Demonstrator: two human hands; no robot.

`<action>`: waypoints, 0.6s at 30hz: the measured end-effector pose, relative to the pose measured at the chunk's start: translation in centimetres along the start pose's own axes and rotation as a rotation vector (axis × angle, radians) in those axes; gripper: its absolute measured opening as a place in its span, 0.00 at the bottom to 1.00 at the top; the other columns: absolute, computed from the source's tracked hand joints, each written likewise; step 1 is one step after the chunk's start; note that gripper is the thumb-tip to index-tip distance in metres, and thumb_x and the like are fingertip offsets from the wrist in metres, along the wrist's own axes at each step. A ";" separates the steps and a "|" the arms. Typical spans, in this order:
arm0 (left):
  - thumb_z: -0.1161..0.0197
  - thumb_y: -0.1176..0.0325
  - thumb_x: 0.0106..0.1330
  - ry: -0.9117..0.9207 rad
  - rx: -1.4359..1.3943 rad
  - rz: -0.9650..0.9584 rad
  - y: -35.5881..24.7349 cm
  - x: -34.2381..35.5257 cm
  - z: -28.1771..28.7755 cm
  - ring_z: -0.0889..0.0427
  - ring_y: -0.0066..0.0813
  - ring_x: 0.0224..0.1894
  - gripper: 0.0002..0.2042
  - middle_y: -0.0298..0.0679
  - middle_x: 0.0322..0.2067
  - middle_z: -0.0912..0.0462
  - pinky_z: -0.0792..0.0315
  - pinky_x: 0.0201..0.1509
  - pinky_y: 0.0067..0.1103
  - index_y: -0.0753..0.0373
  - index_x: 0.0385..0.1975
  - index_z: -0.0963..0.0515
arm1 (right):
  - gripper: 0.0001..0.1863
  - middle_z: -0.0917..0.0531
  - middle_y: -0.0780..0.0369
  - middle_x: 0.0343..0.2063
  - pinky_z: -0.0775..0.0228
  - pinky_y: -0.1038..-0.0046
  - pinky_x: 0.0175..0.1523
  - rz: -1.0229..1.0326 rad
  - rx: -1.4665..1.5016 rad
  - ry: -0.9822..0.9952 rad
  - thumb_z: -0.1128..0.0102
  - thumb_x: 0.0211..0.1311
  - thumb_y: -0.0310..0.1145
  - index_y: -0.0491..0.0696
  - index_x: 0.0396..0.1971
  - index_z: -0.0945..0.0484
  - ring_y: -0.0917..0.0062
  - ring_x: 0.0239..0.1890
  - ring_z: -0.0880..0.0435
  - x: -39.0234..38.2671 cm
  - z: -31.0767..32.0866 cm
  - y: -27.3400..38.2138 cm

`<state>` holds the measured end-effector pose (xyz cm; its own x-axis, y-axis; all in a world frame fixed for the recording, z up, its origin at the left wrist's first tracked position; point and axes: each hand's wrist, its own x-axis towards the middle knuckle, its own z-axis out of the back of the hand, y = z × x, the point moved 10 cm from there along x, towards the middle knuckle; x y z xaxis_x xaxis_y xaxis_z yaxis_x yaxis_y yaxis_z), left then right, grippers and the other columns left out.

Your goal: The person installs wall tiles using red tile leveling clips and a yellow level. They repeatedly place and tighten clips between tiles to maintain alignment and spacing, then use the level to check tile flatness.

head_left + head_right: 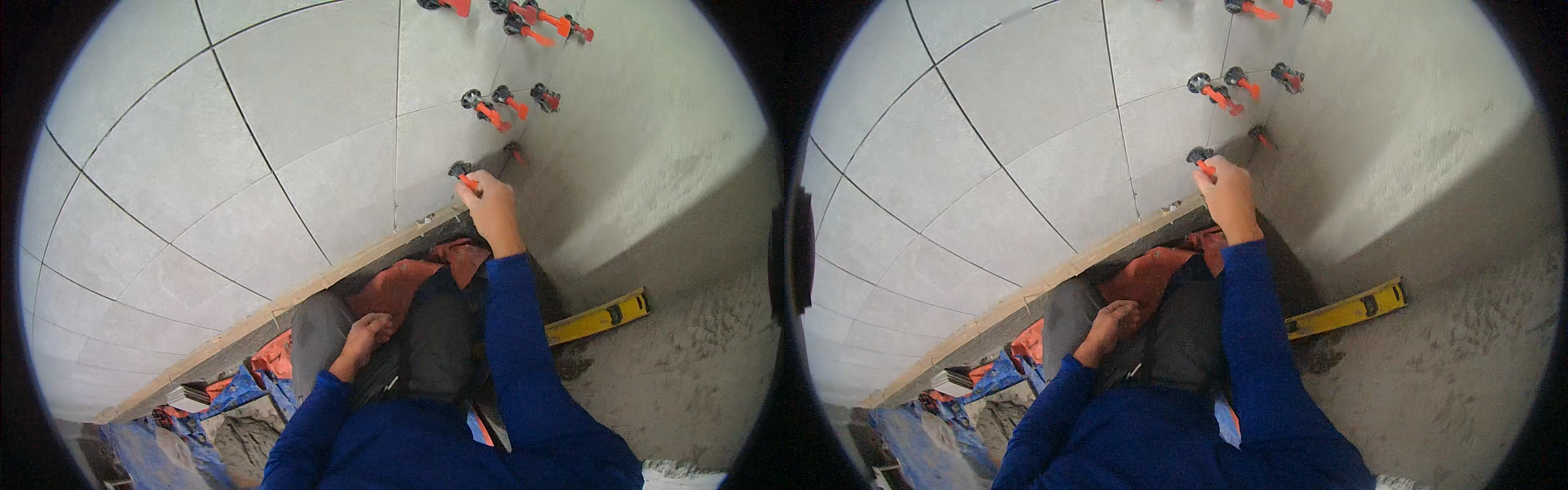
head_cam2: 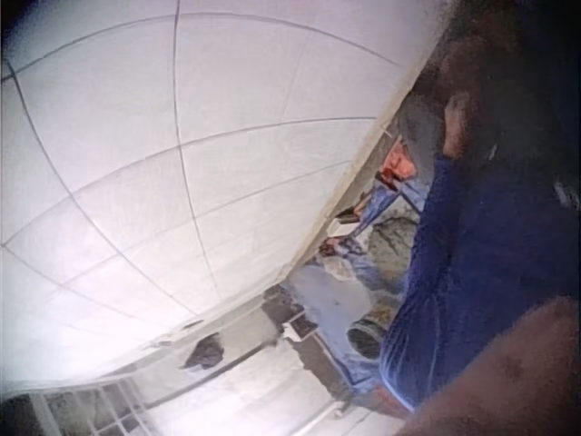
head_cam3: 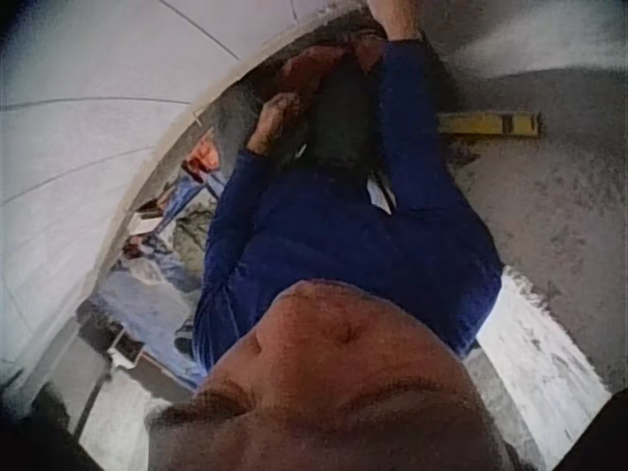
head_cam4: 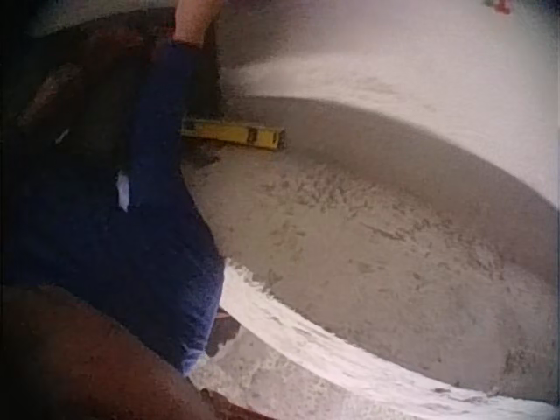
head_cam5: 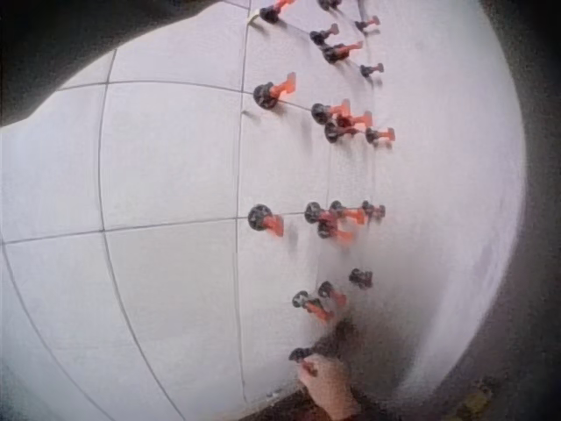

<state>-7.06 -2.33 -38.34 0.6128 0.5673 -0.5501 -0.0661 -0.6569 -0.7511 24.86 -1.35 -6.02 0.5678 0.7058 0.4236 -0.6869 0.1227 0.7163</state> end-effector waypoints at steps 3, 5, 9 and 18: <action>0.40 0.64 0.75 0.017 -0.018 0.009 0.1 -0.1 -0.5 0.18 0.26 0.39 0.13 0.35 0.40 0.17 0.22 0.44 0.23 0.64 0.52 0.22 | 0.10 0.20 0.65 0.21 0.35 0.78 0.21 -0.203 0.423 0.017 0.35 0.68 0.32 0.41 0.40 0.18 0.82 0.19 0.22 -0.3 -1.0 -1.5; 0.41 0.64 0.76 0.008 -0.020 0.044 0.3 -0.1 -0.5 0.19 0.25 0.40 0.14 0.35 0.40 0.17 0.24 0.47 0.22 0.66 0.53 0.22 | 0.09 0.21 0.66 0.21 0.38 0.81 0.19 -0.261 0.579 0.000 0.36 0.69 0.31 0.40 0.41 0.19 0.86 0.18 0.25 -0.5 -1.5 -1.9; 0.41 0.63 0.76 0.011 0.024 0.009 -0.2 -0.4 -0.6 0.19 0.25 0.41 0.14 0.35 0.41 0.17 0.23 0.47 0.22 0.65 0.53 0.22 | 0.09 0.21 0.65 0.24 0.39 0.80 0.19 -0.306 0.670 -0.065 0.37 0.70 0.30 0.38 0.42 0.20 0.86 0.18 0.26 -1.2 -1.7 -2.6; 0.41 0.62 0.75 0.015 0.001 0.021 0.1 -0.2 -0.6 0.19 0.25 0.41 0.14 0.34 0.41 0.17 0.24 0.47 0.23 0.65 0.52 0.21 | 0.09 0.18 0.62 0.25 0.36 0.79 0.20 -0.337 0.732 -0.079 0.38 0.72 0.31 0.39 0.38 0.21 0.85 0.18 0.24 -1.2 -3.3 -3.3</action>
<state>-6.73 -2.82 -38.05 0.6231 0.5457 -0.5602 -0.0803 -0.6679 -0.7399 25.01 -0.30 -10.72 0.7404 0.6577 0.1387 -0.0177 -0.1872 0.9822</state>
